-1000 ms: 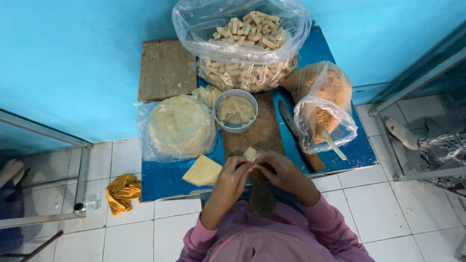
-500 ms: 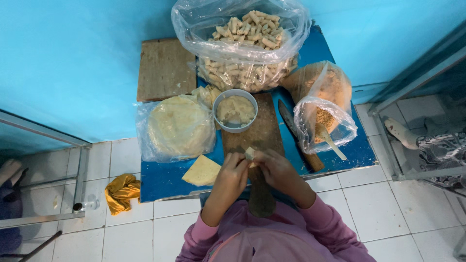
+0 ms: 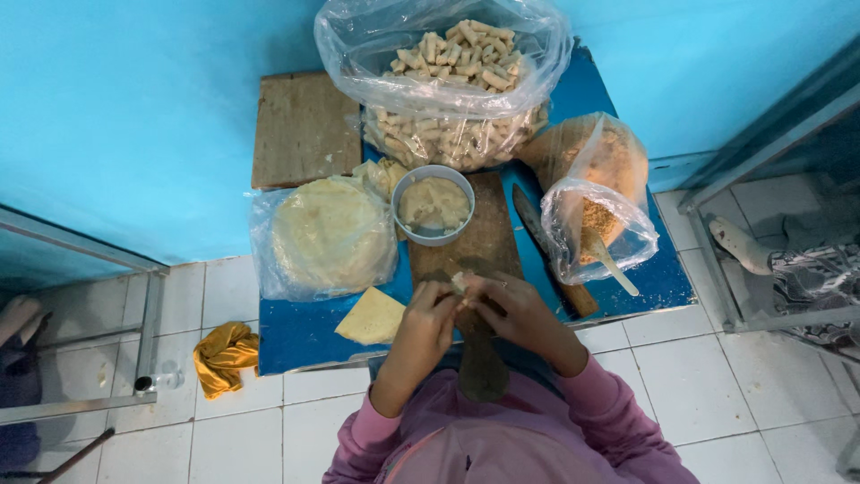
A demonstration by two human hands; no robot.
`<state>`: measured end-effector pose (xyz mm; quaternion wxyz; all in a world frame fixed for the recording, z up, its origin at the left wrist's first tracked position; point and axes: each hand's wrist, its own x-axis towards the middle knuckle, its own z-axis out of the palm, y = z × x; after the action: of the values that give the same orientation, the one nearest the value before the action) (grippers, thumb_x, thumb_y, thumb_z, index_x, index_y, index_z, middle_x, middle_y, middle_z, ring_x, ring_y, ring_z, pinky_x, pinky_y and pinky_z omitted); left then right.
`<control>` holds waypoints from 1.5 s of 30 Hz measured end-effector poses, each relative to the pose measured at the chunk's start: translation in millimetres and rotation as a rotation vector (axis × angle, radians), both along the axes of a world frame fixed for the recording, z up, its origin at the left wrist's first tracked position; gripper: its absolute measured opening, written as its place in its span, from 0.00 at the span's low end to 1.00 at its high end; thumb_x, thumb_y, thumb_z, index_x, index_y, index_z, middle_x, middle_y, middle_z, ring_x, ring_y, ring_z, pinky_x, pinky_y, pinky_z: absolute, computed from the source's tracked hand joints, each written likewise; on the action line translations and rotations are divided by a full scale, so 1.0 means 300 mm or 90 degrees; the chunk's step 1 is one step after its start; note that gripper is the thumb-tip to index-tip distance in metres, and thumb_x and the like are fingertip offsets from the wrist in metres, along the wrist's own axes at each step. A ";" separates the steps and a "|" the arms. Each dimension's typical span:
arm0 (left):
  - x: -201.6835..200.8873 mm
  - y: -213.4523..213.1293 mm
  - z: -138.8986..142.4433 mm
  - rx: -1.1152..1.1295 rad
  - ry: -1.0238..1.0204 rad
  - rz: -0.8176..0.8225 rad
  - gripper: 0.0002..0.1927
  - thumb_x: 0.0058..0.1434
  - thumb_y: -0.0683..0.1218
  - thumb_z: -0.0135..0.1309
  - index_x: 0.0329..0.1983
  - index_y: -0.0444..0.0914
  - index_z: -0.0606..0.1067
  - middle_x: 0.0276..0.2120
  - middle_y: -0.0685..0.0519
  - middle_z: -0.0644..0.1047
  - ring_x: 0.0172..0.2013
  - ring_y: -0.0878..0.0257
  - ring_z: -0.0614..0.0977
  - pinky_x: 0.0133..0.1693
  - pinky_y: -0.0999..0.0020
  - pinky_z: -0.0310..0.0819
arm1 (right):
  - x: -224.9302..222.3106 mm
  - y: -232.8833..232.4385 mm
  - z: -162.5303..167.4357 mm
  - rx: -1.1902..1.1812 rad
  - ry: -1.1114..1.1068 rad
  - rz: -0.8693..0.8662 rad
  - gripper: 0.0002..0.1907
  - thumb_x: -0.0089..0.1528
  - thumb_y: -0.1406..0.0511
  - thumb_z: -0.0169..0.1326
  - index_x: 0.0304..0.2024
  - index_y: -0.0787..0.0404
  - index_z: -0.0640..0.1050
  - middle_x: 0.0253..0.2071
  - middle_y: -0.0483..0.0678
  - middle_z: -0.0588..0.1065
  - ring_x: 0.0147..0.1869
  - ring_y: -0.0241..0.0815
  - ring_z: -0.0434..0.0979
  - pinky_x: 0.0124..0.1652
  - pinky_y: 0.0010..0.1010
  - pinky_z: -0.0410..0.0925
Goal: The person sits at a low table and wraps portions of dough filling in thin square pastry wrappers, folding them into rolls by hand. The finished rolls are placed into a large plastic bag already filled with similar rolls, and the person repeats the wrapping cycle throughout the clip.
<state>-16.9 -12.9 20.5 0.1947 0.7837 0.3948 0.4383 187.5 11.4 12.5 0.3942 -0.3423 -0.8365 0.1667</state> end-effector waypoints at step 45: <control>-0.142 -0.045 0.026 -0.012 0.126 0.304 0.07 0.64 0.41 0.57 0.44 0.34 0.79 0.41 0.41 0.77 0.42 0.43 0.77 0.44 0.52 0.72 | -0.107 0.044 -0.007 0.248 -0.316 -0.233 0.33 0.59 0.65 0.55 0.68 0.58 0.68 0.49 0.47 0.79 0.61 0.50 0.70 0.57 0.58 0.60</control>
<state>-59.6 -26.5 28.3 0.0535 0.7051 0.5902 0.3894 155.5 24.5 10.4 0.2599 -0.4350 -0.8477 -0.1571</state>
